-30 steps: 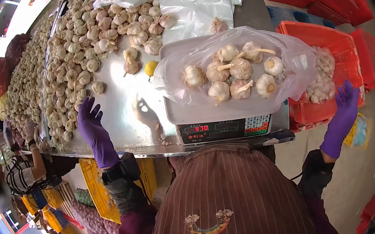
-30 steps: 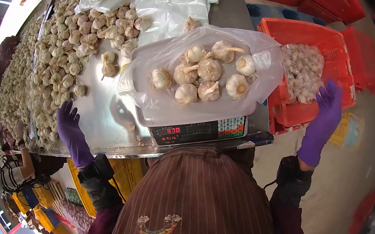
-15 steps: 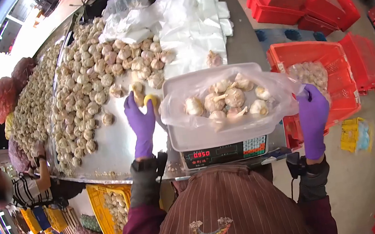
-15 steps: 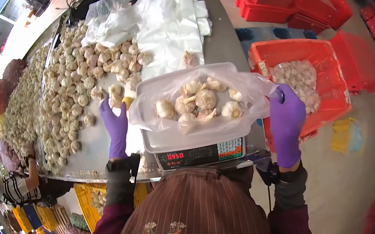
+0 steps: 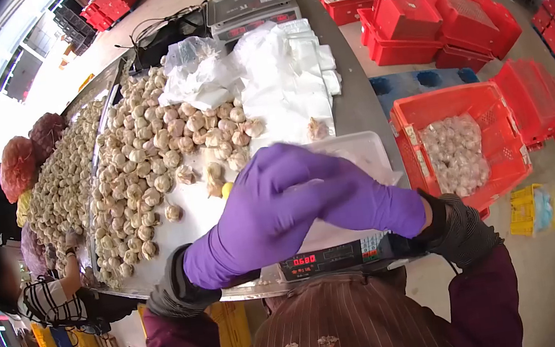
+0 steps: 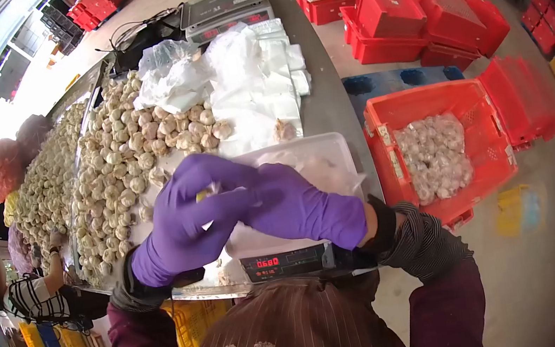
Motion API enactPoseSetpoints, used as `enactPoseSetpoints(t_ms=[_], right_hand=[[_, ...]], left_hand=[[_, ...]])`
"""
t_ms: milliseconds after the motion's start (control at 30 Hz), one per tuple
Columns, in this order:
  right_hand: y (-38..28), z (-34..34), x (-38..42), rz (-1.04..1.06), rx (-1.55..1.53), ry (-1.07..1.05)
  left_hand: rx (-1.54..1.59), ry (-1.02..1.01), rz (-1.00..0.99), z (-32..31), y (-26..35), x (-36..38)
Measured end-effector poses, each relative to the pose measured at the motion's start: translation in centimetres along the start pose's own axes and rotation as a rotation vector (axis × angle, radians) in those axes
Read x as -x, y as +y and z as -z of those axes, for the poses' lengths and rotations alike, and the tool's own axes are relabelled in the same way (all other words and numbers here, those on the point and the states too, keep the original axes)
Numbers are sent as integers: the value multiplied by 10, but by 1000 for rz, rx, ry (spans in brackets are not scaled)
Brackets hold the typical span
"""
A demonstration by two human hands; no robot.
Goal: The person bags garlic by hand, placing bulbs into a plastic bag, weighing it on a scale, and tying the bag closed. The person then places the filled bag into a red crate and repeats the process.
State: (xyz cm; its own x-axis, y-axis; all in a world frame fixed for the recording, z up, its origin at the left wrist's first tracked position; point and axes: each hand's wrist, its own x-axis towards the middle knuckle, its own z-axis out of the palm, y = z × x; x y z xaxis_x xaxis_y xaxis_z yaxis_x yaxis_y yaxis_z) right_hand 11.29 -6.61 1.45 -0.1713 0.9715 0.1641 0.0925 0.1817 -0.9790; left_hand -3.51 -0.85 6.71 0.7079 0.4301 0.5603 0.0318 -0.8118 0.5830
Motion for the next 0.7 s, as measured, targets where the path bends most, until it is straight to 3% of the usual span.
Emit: enactPoseSetpoints(t_ms=[33, 67, 100, 133, 167, 233, 267, 300, 367, 400, 433, 500, 600, 700], right_hand=[[-4, -3, -10, -189, -233, 100], [-9, 2, -12, -177, -223, 95], [-13, 12, -11, -423, -377, 122], [-15, 21, -10, -672, -533, 151], [-14, 29, -9, -668, -533, 157], [-9, 42, -8, -528, -534, -97], [-17, 39, -4, -445, -315, -135], [-15, 42, -1, -448, -307, -134], [-7, 45, 5, 640, 1040, -69], [-6, 44, 8, 817, 1382, 2], [-1, 44, 7, 819, 1377, -4], [16, 44, 2, 873, 1521, 280], [29, 49, 13, 762, 1636, 264], [37, 53, 24, 785, 1684, 247]], left_hand=[[231, 19, 217, -5, -15, 4], [466, 91, 428, -10, -31, 8], [618, 5, 585, -14, -49, 20], [362, 88, 486, -24, -54, 25], [134, 119, 331, -23, -40, 22], [9, 51, -85, -19, -16, 25], [130, 43, -114, -15, -7, 25], [183, 102, 1, -18, -5, 23], [562, 246, 427, -38, -31, 24], [715, 21, 583, -36, -51, 27], [797, -138, 701, -32, -52, 22], [872, -22, 789, -46, -42, 16], [943, 99, 799, -68, -43, 17], [932, 184, 859, -81, -51, 21]])
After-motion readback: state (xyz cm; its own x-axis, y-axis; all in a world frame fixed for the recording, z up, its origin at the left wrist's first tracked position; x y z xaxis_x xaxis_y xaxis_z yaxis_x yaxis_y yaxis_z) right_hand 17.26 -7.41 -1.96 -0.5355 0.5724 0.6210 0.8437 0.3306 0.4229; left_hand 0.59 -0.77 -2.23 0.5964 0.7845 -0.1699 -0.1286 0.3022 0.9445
